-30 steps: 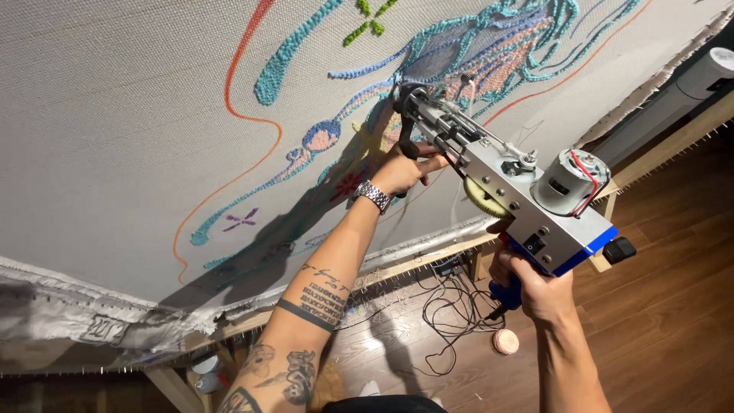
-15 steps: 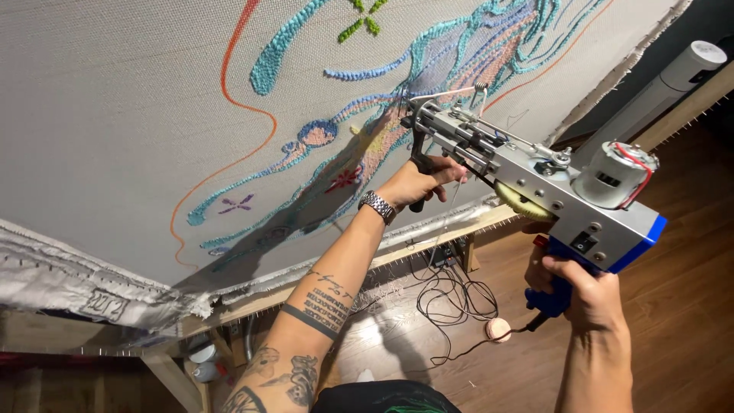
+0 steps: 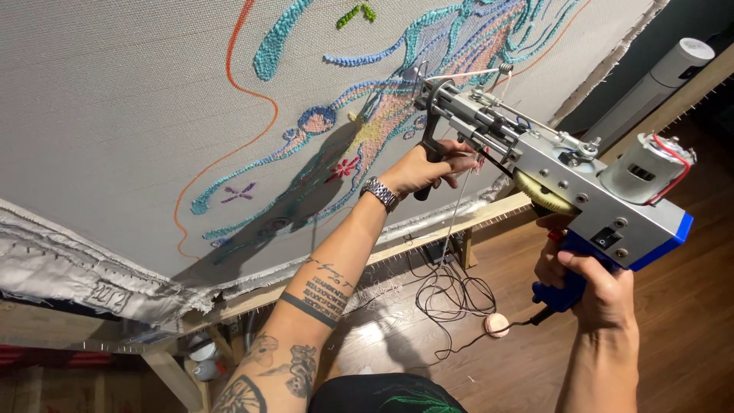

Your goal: Using a tufting gun to create a jellyfish design on a stretched canvas rug frame.

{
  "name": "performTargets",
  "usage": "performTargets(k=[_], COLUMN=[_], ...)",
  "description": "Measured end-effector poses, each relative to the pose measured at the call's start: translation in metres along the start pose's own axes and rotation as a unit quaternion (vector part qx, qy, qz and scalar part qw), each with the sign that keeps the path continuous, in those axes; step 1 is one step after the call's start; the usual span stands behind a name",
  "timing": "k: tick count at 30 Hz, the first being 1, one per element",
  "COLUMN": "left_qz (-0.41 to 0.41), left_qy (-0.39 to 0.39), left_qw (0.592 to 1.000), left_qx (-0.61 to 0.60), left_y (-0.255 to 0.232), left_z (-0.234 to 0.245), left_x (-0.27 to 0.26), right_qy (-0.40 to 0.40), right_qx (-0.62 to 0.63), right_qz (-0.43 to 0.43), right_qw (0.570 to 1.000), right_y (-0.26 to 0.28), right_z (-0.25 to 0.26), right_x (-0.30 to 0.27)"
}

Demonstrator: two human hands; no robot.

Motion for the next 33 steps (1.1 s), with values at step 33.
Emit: performTargets(k=[33], left_qz=[-0.239], left_qy=[-0.456], left_qw=[0.784], left_qx=[0.348], left_y=[0.038], left_z=[0.061], left_x=[-0.022], right_qy=[-0.009], right_qx=[-0.032], right_qz=[-0.013], right_qw=[0.999], right_y=[-0.003], right_z=[0.006], right_x=[-0.017])
Point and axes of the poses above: each hand's wrist, its own x-axis towards the middle knuckle, its own z-axis out of the back of the hand, y = z × x, the point moved 1 cm from there along x, towards the middle knuckle, and after that the axes turned 11 degrees about z, right-handed, at the moved point
